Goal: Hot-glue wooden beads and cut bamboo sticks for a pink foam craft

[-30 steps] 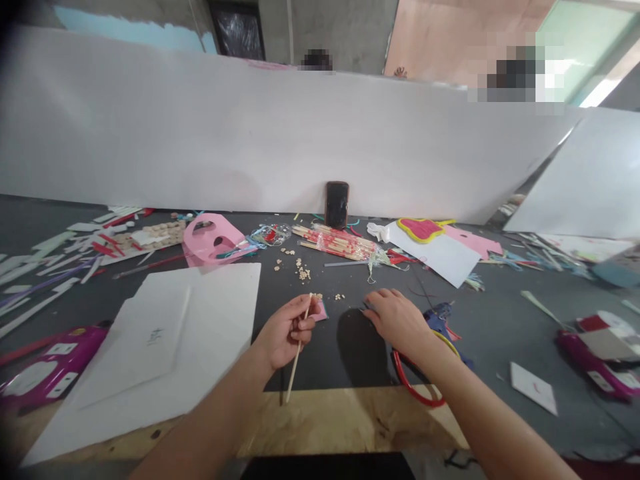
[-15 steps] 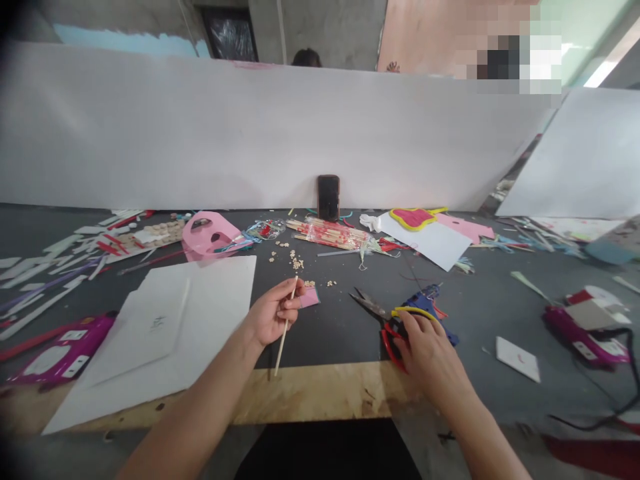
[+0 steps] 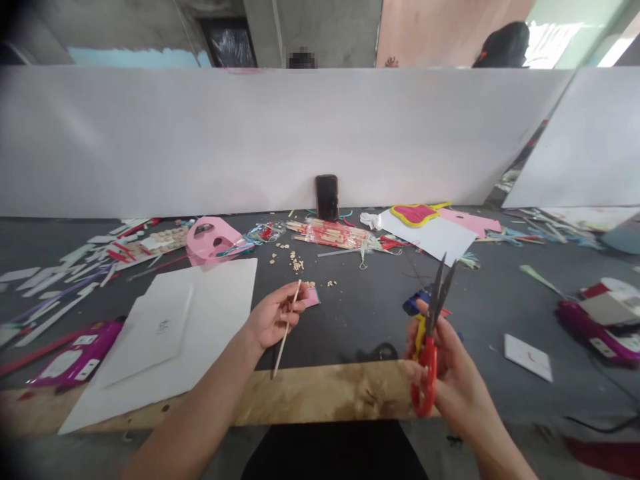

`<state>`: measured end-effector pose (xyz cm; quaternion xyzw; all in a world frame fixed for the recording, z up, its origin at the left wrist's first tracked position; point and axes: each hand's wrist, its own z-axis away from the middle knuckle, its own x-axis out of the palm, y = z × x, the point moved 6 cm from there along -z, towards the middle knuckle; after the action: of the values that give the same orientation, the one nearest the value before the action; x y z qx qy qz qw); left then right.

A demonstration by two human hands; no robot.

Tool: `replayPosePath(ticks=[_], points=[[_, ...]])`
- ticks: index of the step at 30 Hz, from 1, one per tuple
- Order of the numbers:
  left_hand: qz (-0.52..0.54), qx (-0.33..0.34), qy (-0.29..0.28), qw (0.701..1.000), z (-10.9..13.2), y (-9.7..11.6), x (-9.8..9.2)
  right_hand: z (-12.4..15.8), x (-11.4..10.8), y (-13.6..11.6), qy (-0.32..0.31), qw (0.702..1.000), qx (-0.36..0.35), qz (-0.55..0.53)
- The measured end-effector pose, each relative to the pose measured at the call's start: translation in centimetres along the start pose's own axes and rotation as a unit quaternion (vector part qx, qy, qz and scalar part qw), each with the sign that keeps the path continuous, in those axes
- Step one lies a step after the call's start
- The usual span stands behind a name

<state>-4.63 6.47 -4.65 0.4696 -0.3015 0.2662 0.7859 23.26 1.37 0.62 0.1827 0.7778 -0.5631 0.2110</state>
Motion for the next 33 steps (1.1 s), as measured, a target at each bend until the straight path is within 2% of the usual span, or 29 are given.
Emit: replayPosePath(ticks=[2, 7, 12, 15, 19, 21, 25, 33], points=[[-0.021, 0.008, -0.011, 1.000, 0.4, 0.1, 0.4, 0.4, 0.6, -0.3, -0.023, 1.000, -0.008, 0.016], [-0.102, 0.034, -0.028, 0.994, 2.3, -0.1, 2.4, 0.8, 2.5, -1.8, -0.065, 0.987, -0.040, 0.139], [-0.201, 0.089, -0.005, 0.975, 5.3, -1.6, 4.0, 1.9, 4.6, -3.7, -0.106, 0.972, -0.099, 0.182], [-0.222, 0.062, -0.005, 0.973, 6.7, -3.8, 4.1, 2.5, 4.6, -3.8, -0.089, 0.978, -0.109, 0.156], [-0.209, 0.029, -0.003, 0.977, 7.3, -5.7, 3.8, 2.5, 3.8, -2.7, -0.046, 0.986, -0.063, 0.148], [-0.195, 0.046, 0.015, 0.980, 7.2, -5.7, 3.7, 2.4, 3.6, -2.3, -0.047, 0.984, -0.046, 0.168], [-0.193, 0.075, 0.033, 0.978, 7.0, -5.3, 3.5, 2.7, 4.1, -2.5, -0.076, 0.977, -0.060, 0.190], [-0.241, 0.082, 0.050, 0.966, 7.2, -5.6, 3.1, 3.9, 5.4, -3.3, -0.145, 0.971, -0.072, 0.176]])
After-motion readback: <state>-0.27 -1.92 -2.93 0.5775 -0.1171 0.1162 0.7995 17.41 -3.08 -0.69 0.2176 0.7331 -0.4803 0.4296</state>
